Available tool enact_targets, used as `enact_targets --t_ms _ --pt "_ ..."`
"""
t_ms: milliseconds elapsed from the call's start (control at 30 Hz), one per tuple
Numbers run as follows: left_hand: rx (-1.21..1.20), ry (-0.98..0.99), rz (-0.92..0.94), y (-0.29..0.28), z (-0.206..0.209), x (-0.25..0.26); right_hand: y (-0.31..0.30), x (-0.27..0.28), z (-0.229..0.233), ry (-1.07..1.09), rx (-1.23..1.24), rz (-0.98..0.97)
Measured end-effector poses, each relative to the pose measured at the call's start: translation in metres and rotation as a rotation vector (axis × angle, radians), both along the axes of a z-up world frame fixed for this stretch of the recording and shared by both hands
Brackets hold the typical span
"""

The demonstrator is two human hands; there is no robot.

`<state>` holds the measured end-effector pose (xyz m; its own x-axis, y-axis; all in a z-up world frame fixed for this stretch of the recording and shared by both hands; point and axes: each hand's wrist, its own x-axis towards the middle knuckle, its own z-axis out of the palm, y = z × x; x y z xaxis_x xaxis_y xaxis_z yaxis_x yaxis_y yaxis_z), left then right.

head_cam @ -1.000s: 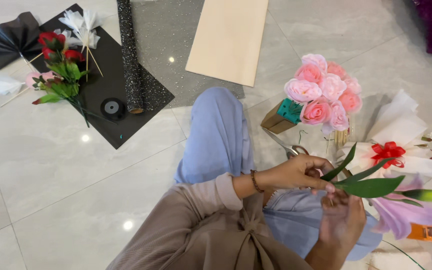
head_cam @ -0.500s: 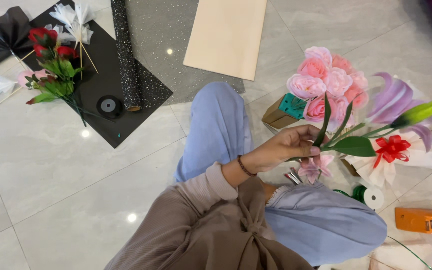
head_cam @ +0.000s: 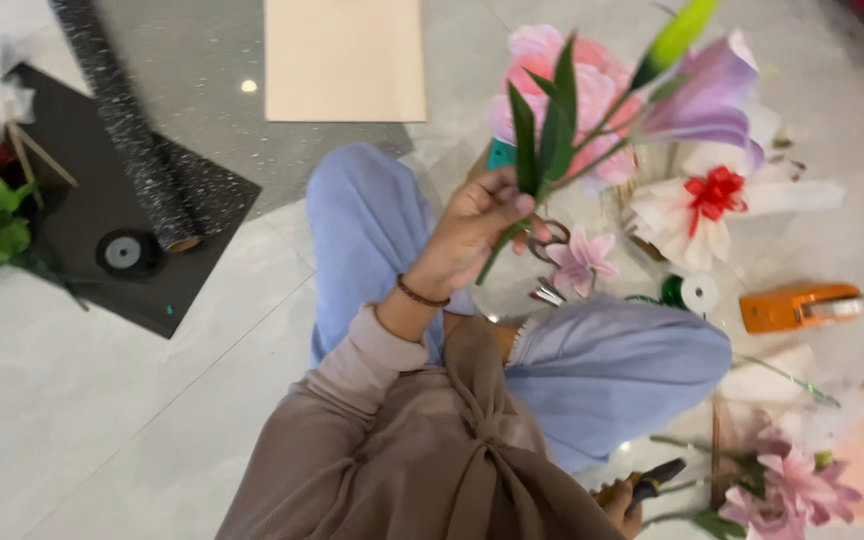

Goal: The person arranges lilies and roses by hand, trimming stems with shears and placing them together to form a bouquet.

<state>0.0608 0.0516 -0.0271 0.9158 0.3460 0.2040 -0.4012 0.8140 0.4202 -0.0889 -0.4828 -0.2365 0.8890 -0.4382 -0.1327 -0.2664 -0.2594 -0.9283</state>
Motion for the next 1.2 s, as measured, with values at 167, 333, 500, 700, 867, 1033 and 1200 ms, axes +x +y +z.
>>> enact_targets --t_ms 167,333,500,700,867,1033,1200 --pt "0.067 0.086 -0.043 0.016 0.022 -0.006 0.126 0.06 0.166 -0.251 0.135 0.131" --pt "0.269 0.145 0.019 0.014 0.016 -0.001 0.214 0.122 0.246 -0.259 0.331 0.73" --pt "0.399 0.172 0.017 0.013 0.03 -0.004 0.299 0.131 0.31 -0.065 0.568 1.062" --pt "0.596 0.207 -0.011 0.017 0.024 0.002 0.305 0.138 0.334 0.042 0.442 1.096" --pt "0.749 0.21 -0.071 0.007 0.018 0.01 0.295 0.154 0.332 0.168 0.385 1.062" --pt "0.995 0.226 -0.086 0.008 0.035 0.013 0.298 0.167 0.338 0.208 0.221 1.112" --pt "0.983 0.238 -0.081 0.009 0.024 0.015 0.303 0.166 0.349 0.215 0.163 1.156"
